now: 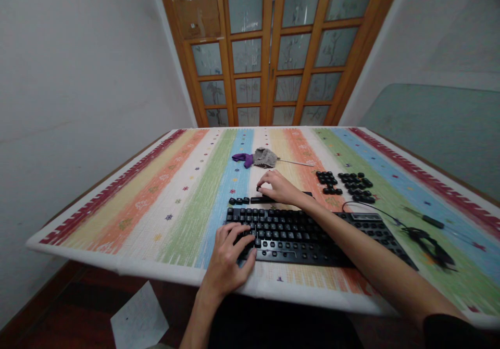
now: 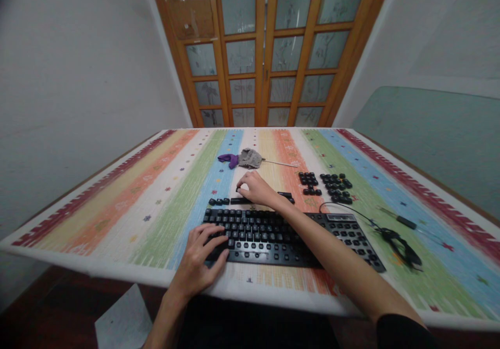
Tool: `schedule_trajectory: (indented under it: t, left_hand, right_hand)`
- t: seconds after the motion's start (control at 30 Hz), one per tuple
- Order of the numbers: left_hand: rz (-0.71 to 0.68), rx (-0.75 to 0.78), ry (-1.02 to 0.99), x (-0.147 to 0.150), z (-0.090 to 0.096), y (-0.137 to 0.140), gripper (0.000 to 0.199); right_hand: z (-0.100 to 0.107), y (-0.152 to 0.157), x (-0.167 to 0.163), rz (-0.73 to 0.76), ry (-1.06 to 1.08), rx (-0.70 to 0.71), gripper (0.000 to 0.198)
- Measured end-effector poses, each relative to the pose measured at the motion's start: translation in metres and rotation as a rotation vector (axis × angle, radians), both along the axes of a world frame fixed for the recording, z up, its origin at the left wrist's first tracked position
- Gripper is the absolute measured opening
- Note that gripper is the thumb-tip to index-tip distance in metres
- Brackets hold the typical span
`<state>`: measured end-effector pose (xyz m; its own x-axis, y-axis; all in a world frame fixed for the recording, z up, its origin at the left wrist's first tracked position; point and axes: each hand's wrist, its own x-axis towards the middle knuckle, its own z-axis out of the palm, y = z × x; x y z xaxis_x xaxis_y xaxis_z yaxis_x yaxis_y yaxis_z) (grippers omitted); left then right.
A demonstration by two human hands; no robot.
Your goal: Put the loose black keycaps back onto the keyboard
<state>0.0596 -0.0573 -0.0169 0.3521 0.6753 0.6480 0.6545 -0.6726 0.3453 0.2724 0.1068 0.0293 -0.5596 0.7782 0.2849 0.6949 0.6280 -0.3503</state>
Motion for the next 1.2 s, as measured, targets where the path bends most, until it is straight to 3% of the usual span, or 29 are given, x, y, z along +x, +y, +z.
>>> schedule_trajectory:
  t: [0.2,0.4,0.57,0.87,1.2]
  left_hand:
    - [0.001,0.014,0.010,0.000,-0.002,0.001,0.023]
    - [-0.004,0.036,0.022,0.002,-0.001,0.002,0.017]
    - [-0.004,0.048,0.021,0.003,-0.002,0.003,0.016]
    - [0.003,0.053,0.012,0.004,-0.001,0.002,0.017]
    - [-0.020,0.033,-0.018,0.010,0.000,0.003,0.015]
  right_hand:
    - [0.011,-0.066,0.008,0.158,0.145,0.031,0.014]
    - [-0.008,-0.118,0.014,0.247,0.199,0.082,0.009]
    - [-0.025,-0.128,0.012,0.293,0.213,0.200,0.012]
    - [-0.033,-0.134,0.008,0.254,0.130,0.300,0.013]
    - [-0.031,-0.139,0.007,0.242,0.134,0.288,0.013]
